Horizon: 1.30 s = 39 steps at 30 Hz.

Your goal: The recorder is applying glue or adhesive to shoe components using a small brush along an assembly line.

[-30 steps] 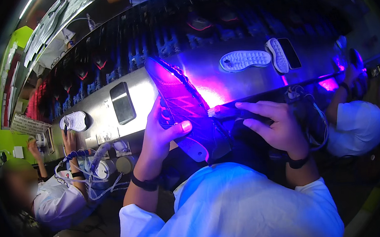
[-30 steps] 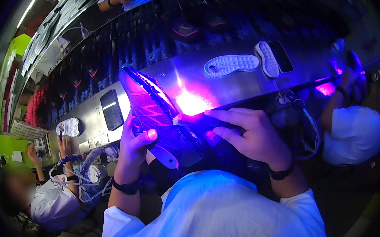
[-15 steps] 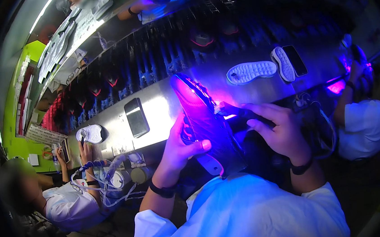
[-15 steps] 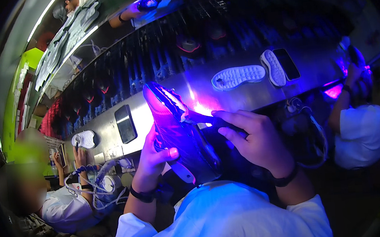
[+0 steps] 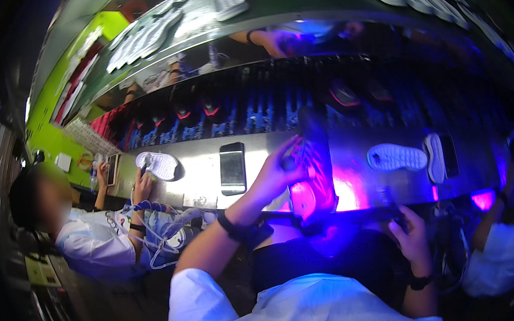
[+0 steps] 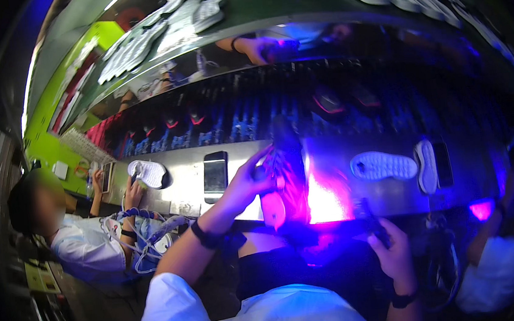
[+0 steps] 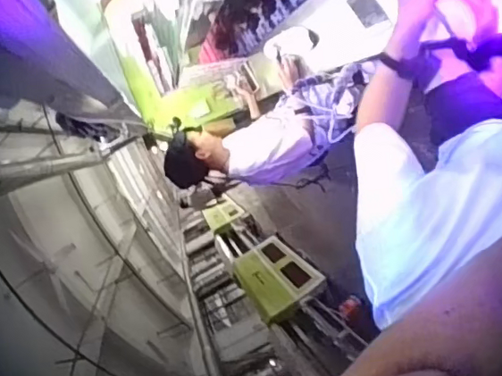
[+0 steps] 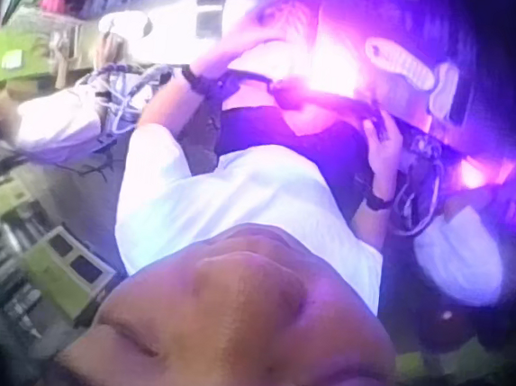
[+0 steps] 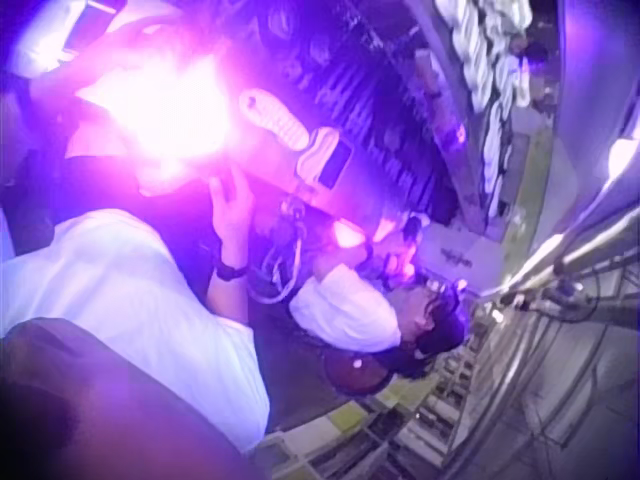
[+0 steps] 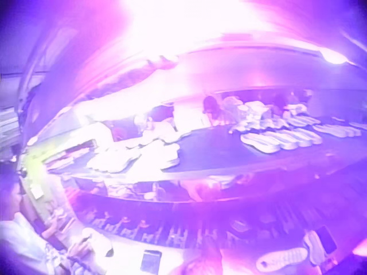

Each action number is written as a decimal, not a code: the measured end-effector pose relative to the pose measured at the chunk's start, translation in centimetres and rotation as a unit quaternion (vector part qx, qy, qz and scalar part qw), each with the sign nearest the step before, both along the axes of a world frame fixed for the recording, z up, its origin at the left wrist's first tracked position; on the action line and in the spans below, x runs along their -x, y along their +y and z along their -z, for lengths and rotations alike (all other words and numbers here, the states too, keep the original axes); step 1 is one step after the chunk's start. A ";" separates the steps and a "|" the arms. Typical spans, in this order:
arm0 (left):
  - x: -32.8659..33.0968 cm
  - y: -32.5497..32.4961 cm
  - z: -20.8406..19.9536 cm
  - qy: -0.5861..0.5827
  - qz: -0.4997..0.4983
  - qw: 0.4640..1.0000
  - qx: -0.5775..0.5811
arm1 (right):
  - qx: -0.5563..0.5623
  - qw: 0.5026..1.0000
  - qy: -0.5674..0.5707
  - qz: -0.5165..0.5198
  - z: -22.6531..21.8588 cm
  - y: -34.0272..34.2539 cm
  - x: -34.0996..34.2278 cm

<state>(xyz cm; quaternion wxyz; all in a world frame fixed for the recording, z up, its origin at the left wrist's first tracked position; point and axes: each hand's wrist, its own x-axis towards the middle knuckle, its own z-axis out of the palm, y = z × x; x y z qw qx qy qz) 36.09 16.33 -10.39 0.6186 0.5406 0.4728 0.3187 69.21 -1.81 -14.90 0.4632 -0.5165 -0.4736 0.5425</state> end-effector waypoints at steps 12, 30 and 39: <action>8.0 26.9 2.0 0.659 -0.054 0.744 -0.099 | 0.152 0.980 0.059 0.113 3.1 2.6 -2.0; -15.8 21.4 13.3 0.569 0.075 0.768 -0.283 | 0.117 0.980 -0.013 0.158 5.7 1.6 -2.8; -6.1 22.9 6.7 0.505 0.131 0.837 -0.166 | 0.142 0.976 0.023 0.161 5.4 2.1 -2.6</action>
